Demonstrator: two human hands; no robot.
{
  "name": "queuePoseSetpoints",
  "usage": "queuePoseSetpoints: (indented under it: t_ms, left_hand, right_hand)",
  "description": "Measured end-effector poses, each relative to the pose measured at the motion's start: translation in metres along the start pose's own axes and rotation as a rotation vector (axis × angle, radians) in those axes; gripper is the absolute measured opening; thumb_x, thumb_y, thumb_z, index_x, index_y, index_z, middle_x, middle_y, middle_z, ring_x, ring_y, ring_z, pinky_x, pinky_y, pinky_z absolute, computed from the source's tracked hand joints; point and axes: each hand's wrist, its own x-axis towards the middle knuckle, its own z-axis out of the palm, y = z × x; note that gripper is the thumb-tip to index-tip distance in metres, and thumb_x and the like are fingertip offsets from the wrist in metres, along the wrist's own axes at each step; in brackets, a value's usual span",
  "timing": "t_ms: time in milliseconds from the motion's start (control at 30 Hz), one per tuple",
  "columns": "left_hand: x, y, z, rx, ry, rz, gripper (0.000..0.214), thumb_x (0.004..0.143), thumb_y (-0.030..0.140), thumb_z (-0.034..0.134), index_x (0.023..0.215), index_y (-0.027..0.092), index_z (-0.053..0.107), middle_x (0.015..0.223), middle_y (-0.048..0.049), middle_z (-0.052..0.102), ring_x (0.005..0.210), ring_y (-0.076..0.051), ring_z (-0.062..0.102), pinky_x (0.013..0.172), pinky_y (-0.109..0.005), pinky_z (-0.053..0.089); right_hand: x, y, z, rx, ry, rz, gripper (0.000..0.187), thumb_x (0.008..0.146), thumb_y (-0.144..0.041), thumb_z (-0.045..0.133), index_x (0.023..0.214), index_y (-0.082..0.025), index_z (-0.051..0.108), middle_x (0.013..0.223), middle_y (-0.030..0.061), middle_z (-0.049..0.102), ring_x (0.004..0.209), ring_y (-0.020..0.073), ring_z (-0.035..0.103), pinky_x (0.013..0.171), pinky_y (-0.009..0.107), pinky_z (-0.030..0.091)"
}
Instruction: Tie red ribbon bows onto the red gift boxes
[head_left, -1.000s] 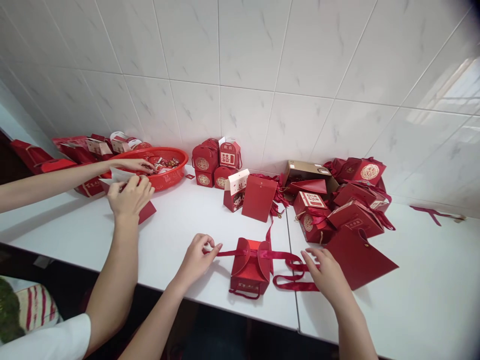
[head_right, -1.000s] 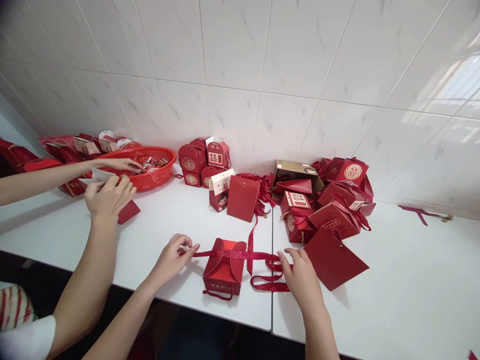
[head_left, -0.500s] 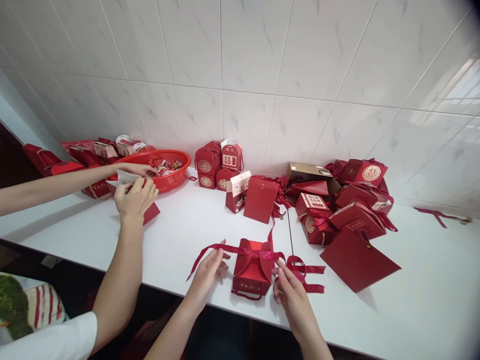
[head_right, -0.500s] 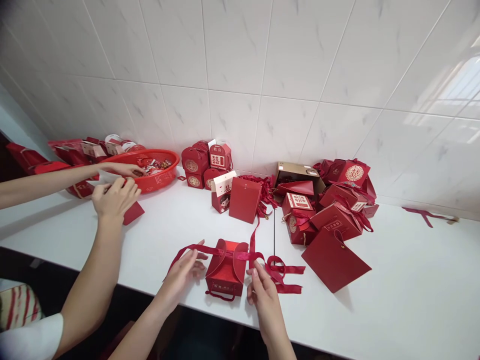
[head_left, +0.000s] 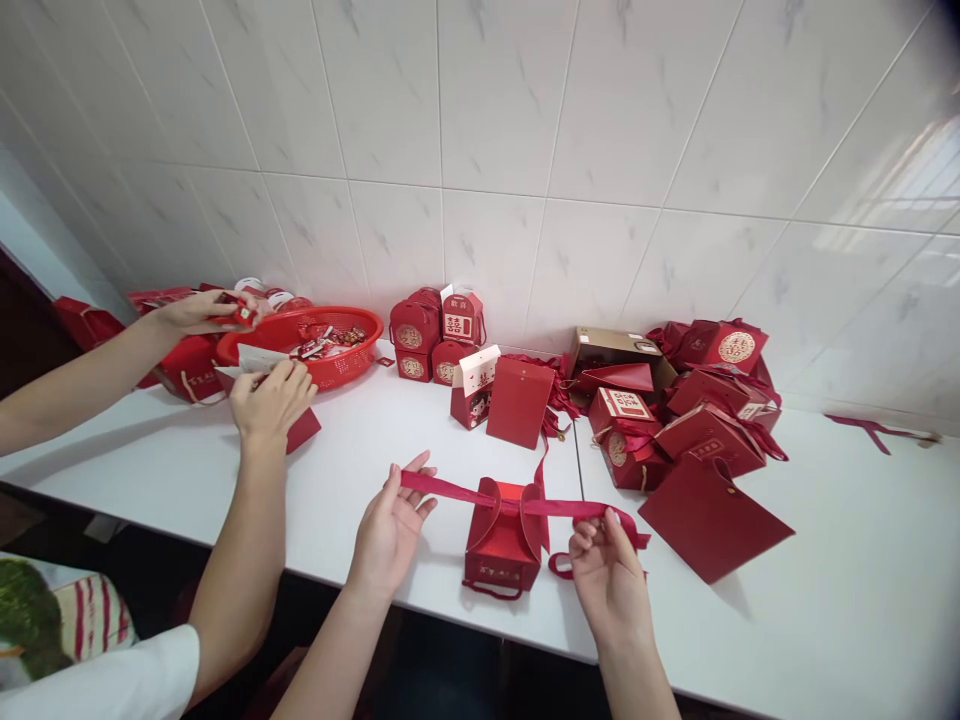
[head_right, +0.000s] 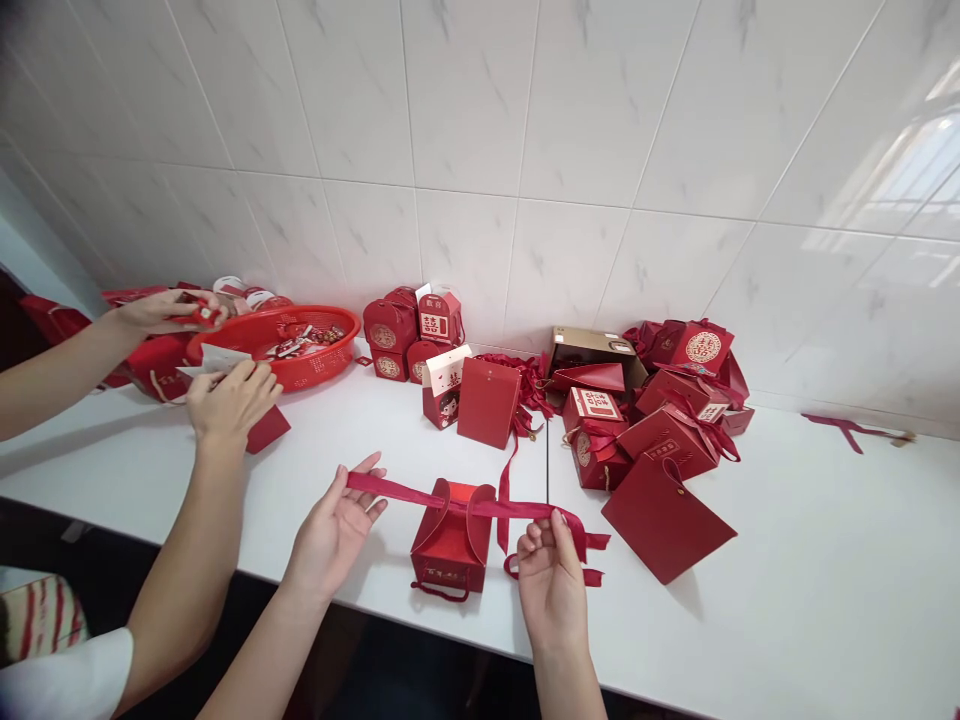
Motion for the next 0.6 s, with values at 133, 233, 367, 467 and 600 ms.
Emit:
queuePoseSetpoints:
  t_ms: [133,233,367,467,600]
  left_hand:
    - [0.004,0.012,0.009,0.216,-0.062,0.307,0.033,0.079,0.047,0.071,0.089,0.016,0.078,0.097,-0.0061,0.071,0.081,-0.012,0.058,0.069,-0.021,0.049]
    - [0.007,0.021,0.021,0.364,-0.024,0.467,0.033,0.071,0.043,0.079,0.093,0.018,0.078,0.075,-0.0010,0.070,0.070,-0.010,0.055,0.071,-0.022,0.047]
    - [0.002,0.033,0.038,0.528,-0.063,0.606,0.035,0.072,0.044,0.077,0.093,0.017,0.079,0.069,-0.0030,0.071,0.073,-0.017,0.062,0.074,-0.027,0.049]
    - [-0.006,0.042,0.052,0.669,-0.194,0.656,0.037,0.080,0.048,0.067,0.094,0.015,0.079,0.078,-0.0070,0.075,0.080,-0.021,0.066,0.078,-0.029,0.051]
    - [-0.010,0.050,0.066,0.686,-0.301,0.710,0.033,0.082,0.044,0.066,0.093,0.015,0.078,0.086,-0.0078,0.075,0.084,-0.021,0.067,0.080,-0.028,0.051]
  right_hand:
    - [0.000,-0.017,0.016,-0.208,0.015,-0.169,0.019,0.073,-0.029,0.079,0.071,-0.020,0.062,0.064,-0.0046,0.057,0.060,0.0094,0.057,0.056,0.021,0.052]
    - [0.001,-0.027,0.030,-0.333,-0.001,-0.289,0.021,0.073,-0.034,0.078,0.072,-0.018,0.065,0.058,-0.0037,0.056,0.053,0.0100,0.053,0.052,0.024,0.048]
    - [0.002,-0.042,0.048,-0.511,-0.017,-0.447,0.024,0.071,-0.037,0.080,0.075,-0.017,0.068,0.060,-0.0014,0.059,0.052,0.0116,0.053,0.048,0.025,0.044]
    - [0.005,-0.051,0.063,-0.554,-0.060,-0.528,0.027,0.068,-0.035,0.082,0.087,-0.019,0.070,0.076,0.0015,0.067,0.065,0.0150,0.061,0.058,0.027,0.049]
    - [0.009,-0.057,0.082,-0.537,-0.147,-0.526,0.026,0.068,-0.036,0.082,0.086,-0.020,0.070,0.082,0.0022,0.068,0.076,0.0165,0.062,0.070,0.029,0.050]
